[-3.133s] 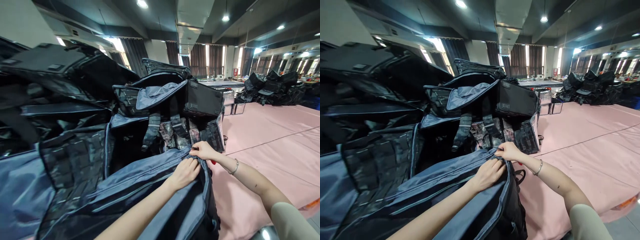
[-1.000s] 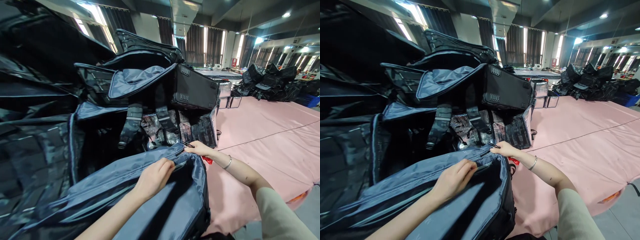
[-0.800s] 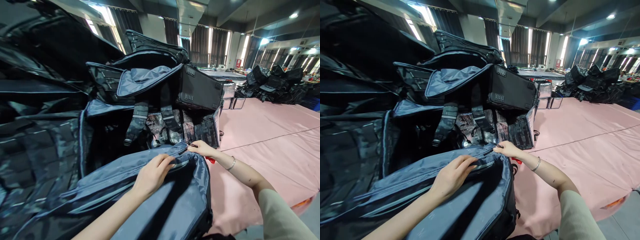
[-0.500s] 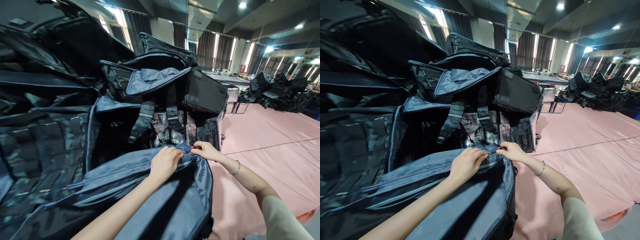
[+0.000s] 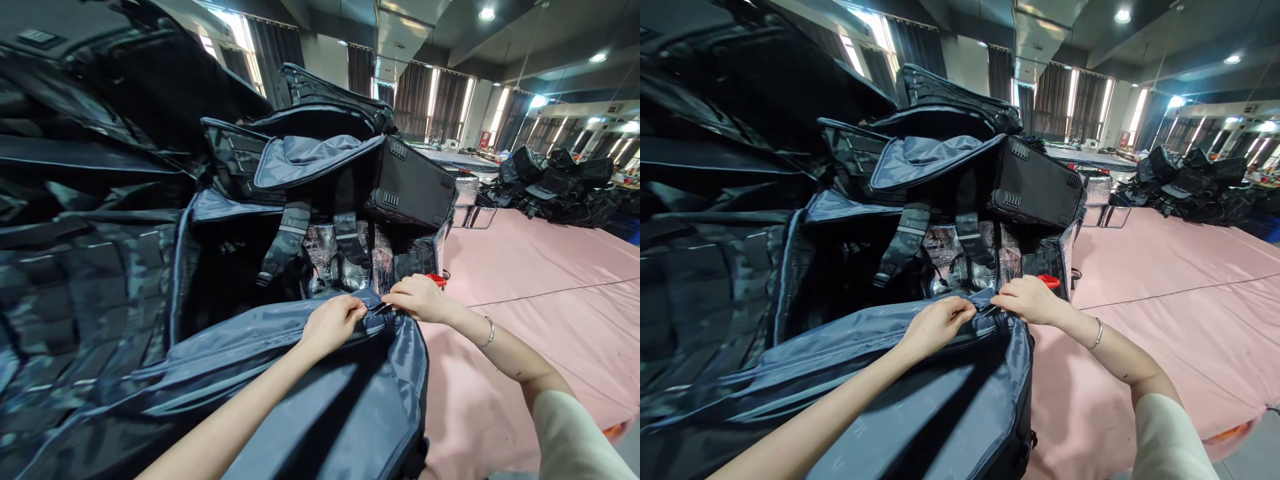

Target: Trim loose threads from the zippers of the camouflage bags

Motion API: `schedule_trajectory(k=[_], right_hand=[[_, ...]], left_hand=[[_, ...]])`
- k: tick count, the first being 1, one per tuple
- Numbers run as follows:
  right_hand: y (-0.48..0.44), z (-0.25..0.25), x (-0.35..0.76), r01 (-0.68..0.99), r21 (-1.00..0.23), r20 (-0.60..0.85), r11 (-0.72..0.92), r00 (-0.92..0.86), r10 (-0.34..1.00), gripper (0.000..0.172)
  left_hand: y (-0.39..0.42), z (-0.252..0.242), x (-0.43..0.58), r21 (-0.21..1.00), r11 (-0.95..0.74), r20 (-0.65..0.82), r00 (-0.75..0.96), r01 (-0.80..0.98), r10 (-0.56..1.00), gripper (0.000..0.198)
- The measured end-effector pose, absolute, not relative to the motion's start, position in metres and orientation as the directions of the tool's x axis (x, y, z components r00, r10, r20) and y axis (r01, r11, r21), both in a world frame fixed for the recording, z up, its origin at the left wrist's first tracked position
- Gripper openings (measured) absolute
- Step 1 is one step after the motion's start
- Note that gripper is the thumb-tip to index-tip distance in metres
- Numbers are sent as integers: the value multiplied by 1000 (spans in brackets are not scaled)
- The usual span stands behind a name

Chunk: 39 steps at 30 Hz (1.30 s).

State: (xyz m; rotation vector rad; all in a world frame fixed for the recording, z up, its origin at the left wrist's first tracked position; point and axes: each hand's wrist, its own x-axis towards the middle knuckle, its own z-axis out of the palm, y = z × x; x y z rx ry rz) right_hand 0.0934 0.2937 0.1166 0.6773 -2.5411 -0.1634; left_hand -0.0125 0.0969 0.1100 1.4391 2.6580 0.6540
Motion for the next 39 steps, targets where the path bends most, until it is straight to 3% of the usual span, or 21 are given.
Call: schedule_trajectory(k=[4, 11, 14, 20, 23, 32, 39], right_hand=[[291, 117, 97, -395, 317, 440, 862, -744, -503, 24], [293, 116, 99, -400, 319, 453, 859, -732, -509, 23], [296, 118, 96, -451, 255, 406, 855, -753, -518, 25], [306, 113, 81, -602, 0, 399, 798, -732, -552, 30], [306, 112, 75, -622, -42, 393, 782, -729, -560, 29], [294, 123, 78, -486, 287, 351, 826, -748, -563, 26], [297, 120, 75, -543, 318, 358, 778, -691, -628, 24]], left_hand=[[96, 109, -13, 393, 472, 158, -563, 790, 811, 25], [96, 110, -12, 387, 475, 153, -563, 791, 812, 25], [96, 111, -11, 385, 472, 154, -560, 793, 814, 24], [94, 111, -9, 386, 471, 133, -553, 793, 822, 24], [94, 110, -9, 385, 473, 125, -552, 793, 824, 24], [94, 109, -12, 357, 430, 161, -508, 829, 846, 27], [96, 110, -12, 350, 430, 152, -504, 832, 850, 27]])
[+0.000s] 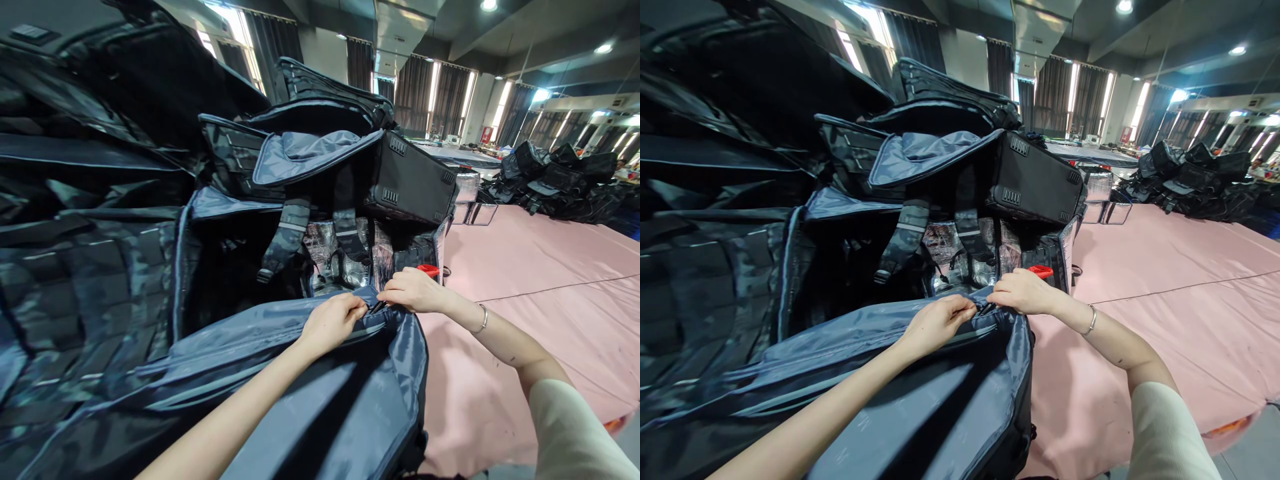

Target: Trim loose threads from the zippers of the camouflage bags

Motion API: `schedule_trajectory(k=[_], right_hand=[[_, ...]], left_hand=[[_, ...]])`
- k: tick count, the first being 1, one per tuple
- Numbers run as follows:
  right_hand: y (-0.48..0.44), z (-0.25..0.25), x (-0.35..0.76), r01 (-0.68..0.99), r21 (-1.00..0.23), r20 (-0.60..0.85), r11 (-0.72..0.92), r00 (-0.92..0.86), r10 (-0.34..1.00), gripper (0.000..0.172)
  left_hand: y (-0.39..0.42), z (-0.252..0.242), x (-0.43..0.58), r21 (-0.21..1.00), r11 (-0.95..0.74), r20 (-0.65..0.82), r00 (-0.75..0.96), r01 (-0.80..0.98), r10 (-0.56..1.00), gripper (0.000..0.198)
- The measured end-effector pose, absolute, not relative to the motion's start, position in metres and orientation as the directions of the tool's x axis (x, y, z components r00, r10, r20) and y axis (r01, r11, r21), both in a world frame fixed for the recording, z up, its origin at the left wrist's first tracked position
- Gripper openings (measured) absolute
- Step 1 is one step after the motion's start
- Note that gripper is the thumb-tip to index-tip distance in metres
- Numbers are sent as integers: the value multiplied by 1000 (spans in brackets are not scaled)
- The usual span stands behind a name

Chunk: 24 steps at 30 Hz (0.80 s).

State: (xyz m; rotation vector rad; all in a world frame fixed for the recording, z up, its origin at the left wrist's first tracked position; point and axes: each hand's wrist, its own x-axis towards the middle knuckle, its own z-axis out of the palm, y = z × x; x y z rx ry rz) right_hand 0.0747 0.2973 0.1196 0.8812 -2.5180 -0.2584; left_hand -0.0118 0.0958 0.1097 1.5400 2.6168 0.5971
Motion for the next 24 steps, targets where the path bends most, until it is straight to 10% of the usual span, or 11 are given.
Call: schedule_trajectory(k=[24], right_hand=[[320, 115, 87, -511, 206, 417, 834, -726, -548, 26]], left_hand=[[100, 90, 5, -61, 281, 640, -179, 958, 748, 13]])
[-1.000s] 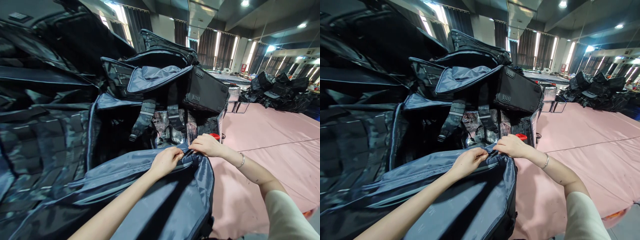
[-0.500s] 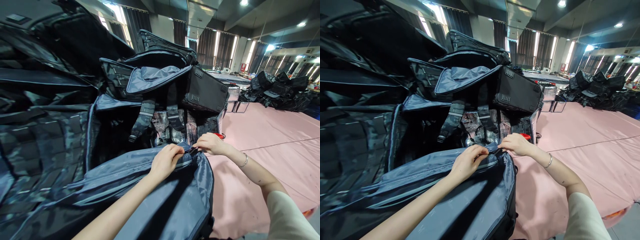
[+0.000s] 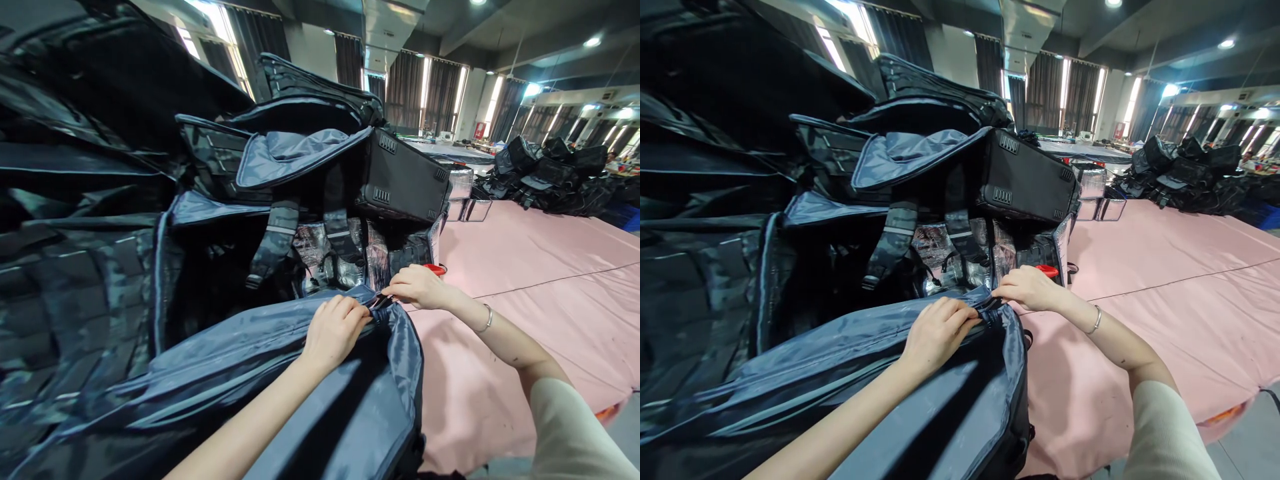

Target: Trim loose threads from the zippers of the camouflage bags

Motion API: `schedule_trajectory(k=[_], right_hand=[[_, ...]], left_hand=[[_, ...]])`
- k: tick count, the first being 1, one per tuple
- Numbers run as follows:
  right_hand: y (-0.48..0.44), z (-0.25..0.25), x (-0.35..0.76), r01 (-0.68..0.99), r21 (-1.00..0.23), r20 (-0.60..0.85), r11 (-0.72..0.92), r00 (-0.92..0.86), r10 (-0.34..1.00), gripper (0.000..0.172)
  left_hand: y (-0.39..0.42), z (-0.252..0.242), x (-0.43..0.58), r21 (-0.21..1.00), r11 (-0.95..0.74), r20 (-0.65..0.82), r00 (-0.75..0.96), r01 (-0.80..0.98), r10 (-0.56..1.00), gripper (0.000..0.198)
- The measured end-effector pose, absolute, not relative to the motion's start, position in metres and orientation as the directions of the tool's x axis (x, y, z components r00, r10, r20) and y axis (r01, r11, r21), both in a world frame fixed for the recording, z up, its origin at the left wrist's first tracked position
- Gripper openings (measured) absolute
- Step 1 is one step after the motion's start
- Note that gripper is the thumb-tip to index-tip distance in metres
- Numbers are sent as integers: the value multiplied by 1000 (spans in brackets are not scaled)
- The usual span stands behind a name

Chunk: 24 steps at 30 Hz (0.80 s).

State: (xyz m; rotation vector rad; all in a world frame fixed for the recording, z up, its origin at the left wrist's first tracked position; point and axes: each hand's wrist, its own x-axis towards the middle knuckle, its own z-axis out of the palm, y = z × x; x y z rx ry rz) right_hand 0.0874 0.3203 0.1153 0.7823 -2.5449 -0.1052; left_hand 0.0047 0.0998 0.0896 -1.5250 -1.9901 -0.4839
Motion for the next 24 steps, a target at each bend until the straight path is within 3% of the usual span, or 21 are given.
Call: schedule_trajectory(k=[17, 20, 24], right_hand=[[302, 121, 92, -480, 295, 398, 826, -725, -563, 23], [305, 115, 93, -479, 211, 455, 852, -723, -519, 23], [308, 109, 101, -444, -75, 535, 893, -774, -339, 23]], left_hand=[[101, 91, 3, 181, 193, 588, -263, 964, 765, 18], [98, 93, 0, 227, 143, 589, -253, 963, 767, 18], [92, 95, -6, 260, 25, 585, -178, 965, 791, 18]])
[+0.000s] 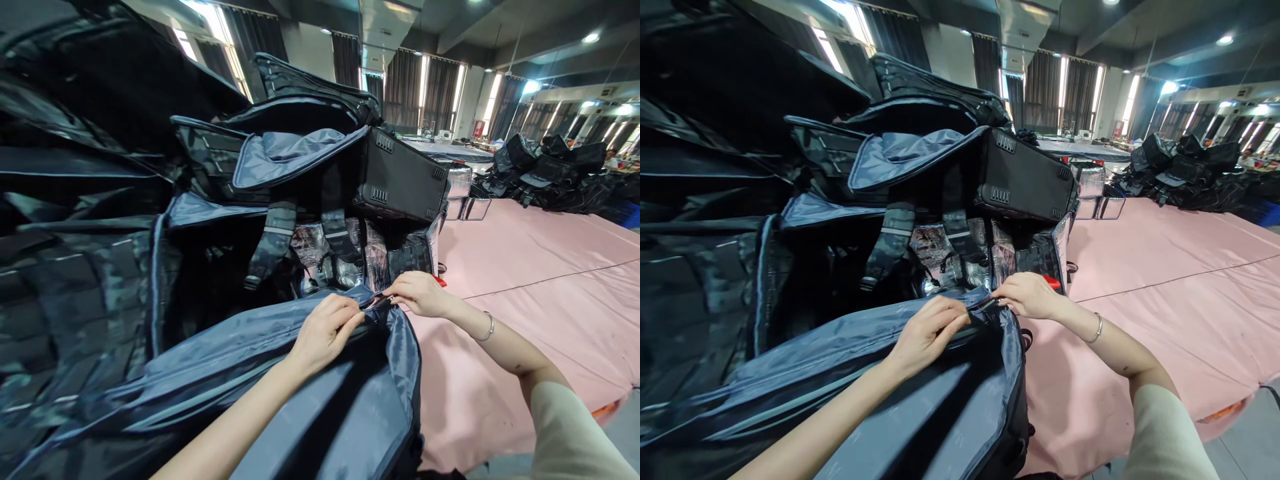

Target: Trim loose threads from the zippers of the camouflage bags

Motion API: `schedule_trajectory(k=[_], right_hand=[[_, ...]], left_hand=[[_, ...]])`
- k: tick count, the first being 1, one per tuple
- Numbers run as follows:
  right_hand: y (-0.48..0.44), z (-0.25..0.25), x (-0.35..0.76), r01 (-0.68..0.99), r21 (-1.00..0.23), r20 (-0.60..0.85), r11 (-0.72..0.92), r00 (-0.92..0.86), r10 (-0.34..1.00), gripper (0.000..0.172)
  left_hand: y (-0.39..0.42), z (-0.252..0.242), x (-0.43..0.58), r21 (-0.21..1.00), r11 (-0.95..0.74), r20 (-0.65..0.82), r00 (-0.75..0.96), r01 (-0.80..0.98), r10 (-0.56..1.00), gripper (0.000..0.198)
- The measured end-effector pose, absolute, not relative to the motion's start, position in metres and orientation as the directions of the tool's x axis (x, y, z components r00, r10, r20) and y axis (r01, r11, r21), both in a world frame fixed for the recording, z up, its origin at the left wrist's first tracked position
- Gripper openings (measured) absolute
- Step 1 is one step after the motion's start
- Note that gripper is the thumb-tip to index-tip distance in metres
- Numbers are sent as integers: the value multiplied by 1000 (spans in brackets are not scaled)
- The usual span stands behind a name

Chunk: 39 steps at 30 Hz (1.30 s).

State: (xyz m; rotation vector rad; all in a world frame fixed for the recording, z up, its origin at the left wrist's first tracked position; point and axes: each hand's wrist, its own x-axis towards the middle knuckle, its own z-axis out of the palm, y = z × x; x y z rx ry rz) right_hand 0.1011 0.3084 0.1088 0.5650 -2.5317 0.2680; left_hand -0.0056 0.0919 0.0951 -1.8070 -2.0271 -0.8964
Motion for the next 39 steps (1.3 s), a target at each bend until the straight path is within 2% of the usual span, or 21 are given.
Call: schedule_trajectory(k=[3, 5, 8, 11, 13, 16, 22, 27, 32, 39], right_hand=[[307, 111, 108, -346, -295, 514, 890, -843, -158, 22], [304, 114, 112, -288, -397, 465, 871, -882, -79, 22], [299, 120, 116, -204, -501, 367, 841, -930, -7, 21], [293, 125, 120, -132, -538, 303, 832, -952, 45, 20], [288, 127, 122, -119, -512, 300, 851, -953, 47, 16], [282, 132, 124, -146, -408, 315, 901, -949, -11, 9], [271, 143, 124, -88, -207, 229, 974, -973, -39, 13], [266, 155, 120, -107, -94, 159, 990, -983, -92, 13], [264, 163, 117, -130, -58, 109, 990, -986, -123, 14], [263, 163, 116, -173, -93, 97, 981, -982, -164, 11]], left_hand=[[91, 93, -7, 219, 78, 607, -198, 973, 769, 15], [92, 91, -5, 172, 112, 623, -196, 979, 757, 14], [93, 88, -1, 71, 102, 662, -124, 992, 740, 13], [92, 84, 2, -64, 90, 699, -20, 994, 715, 14], [91, 82, 3, -134, 94, 712, 30, 986, 702, 12], [90, 79, 3, -190, 93, 712, 72, 977, 699, 11], [90, 79, 5, -206, 102, 696, 72, 973, 714, 13], [90, 81, 8, -222, 113, 695, 75, 968, 715, 13], [90, 81, 8, -217, 115, 696, 71, 969, 714, 12], [89, 81, 10, -196, 115, 697, 56, 974, 715, 15]])
